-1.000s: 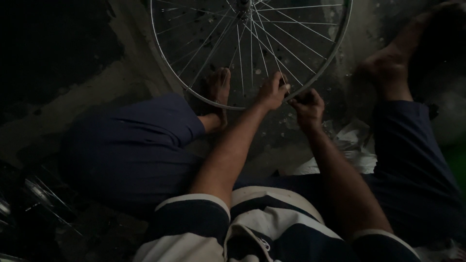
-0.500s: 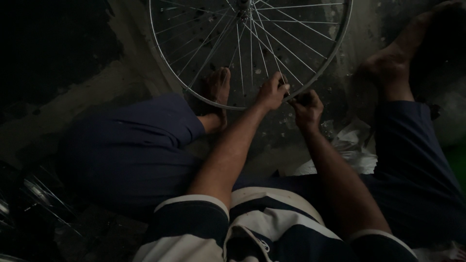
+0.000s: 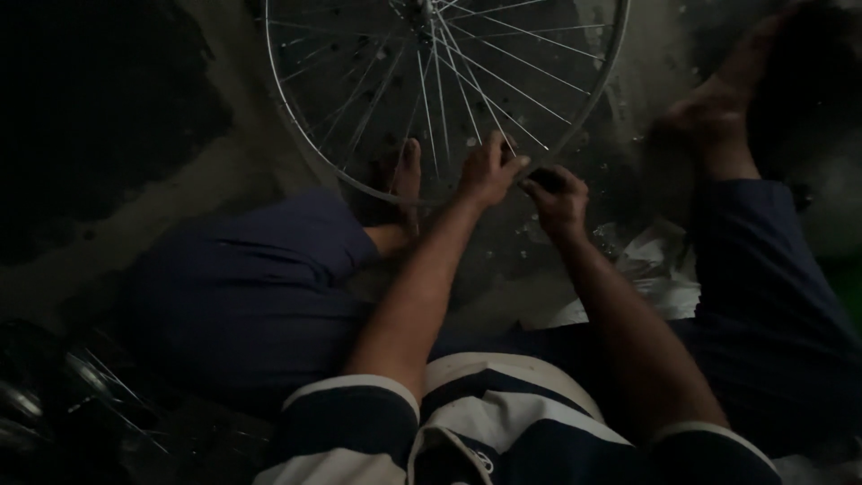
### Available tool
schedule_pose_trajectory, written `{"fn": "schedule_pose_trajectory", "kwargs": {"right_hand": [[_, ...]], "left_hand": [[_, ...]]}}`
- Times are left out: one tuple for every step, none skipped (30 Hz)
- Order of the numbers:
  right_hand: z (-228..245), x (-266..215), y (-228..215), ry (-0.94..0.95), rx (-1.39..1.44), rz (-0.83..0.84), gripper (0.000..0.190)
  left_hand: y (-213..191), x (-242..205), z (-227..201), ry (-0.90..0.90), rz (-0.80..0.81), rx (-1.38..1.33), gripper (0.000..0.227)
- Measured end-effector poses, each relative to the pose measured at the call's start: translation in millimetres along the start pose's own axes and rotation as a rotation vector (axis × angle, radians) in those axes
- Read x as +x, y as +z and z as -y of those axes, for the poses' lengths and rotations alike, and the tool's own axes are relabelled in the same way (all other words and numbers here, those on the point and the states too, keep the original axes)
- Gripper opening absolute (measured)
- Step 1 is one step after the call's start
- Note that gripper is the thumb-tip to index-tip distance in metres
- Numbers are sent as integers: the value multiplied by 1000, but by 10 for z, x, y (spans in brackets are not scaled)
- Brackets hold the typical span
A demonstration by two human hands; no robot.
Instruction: The person sits on the floor and uses a spoke wrench to tighten the spokes of a bicycle wheel. They rotate the wheel periodically to access different sections and continue adjusting the tension of the spokes.
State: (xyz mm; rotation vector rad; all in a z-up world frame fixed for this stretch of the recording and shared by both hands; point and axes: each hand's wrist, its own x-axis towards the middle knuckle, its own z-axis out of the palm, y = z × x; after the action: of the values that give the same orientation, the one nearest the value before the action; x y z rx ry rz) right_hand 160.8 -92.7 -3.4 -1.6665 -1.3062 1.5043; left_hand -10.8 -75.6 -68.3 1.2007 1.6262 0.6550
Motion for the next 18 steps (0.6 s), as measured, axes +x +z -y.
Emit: {"fn": "schedule_pose_trajectory", "kwargs": {"right_hand": [[31, 14, 2, 0, 7, 9, 16], [53, 30, 9, 1, 13, 19, 15], [63, 28, 3, 22, 37, 9, 17], [62, 35, -5, 43, 61, 0, 19], [47, 55, -13, 64, 88, -9, 21], [29, 83, -28, 50, 103, -9, 20], [14, 97, -35, 36, 116, -4, 20], [1, 95, -22, 23, 129, 1, 20], [1, 108, -9, 22, 127, 4, 20], [2, 123, 1, 22, 126, 8, 21], [-11, 117, -7, 24, 124, 9, 21], [-28, 113, -13, 36, 120, 3, 23], [-43, 121, -24, 46, 114, -1, 24], [-65, 128, -37, 57, 109, -6, 25], [-99, 121, -51, 40, 87, 4, 23], [-140, 105, -73, 22, 66, 14, 20], [-172, 120, -90, 1, 44, 29, 18], [-207, 140, -116, -8, -50, 8, 17]], "left_hand": [[-37, 11, -33, 31, 31, -117, 43], [-84, 24, -61, 61, 63, -234, 46], [-110, 15, -91, 87, 98, -353, 48], [-131, 8, -115, 77, 109, -311, 46], [-152, 13, -127, 66, 121, -266, 45], [-151, 23, -144, 56, 133, -220, 43], [-149, 11, -158, 31, 103, -151, 44], [-157, -6, -167, 7, 74, -81, 44], [-167, -5, -183, -15, 43, -15, 44], [-191, 2, -192, 42, 64, -114, 45], [-189, -3, -204, 98, 89, -215, 46], [-185, -9, -217, 154, 114, -316, 47], [-184, -3, -234, 96, 107, -234, 46], [-183, -1, -254, 39, 99, -152, 45], [-188, -17, -267, -22, 90, -68, 44], [-191, -35, -287, -34, 90, -55, 44], [-217, -37, -311, -46, 83, -43, 45], [-253, -34, -335, -58, 76, -30, 46]]}}
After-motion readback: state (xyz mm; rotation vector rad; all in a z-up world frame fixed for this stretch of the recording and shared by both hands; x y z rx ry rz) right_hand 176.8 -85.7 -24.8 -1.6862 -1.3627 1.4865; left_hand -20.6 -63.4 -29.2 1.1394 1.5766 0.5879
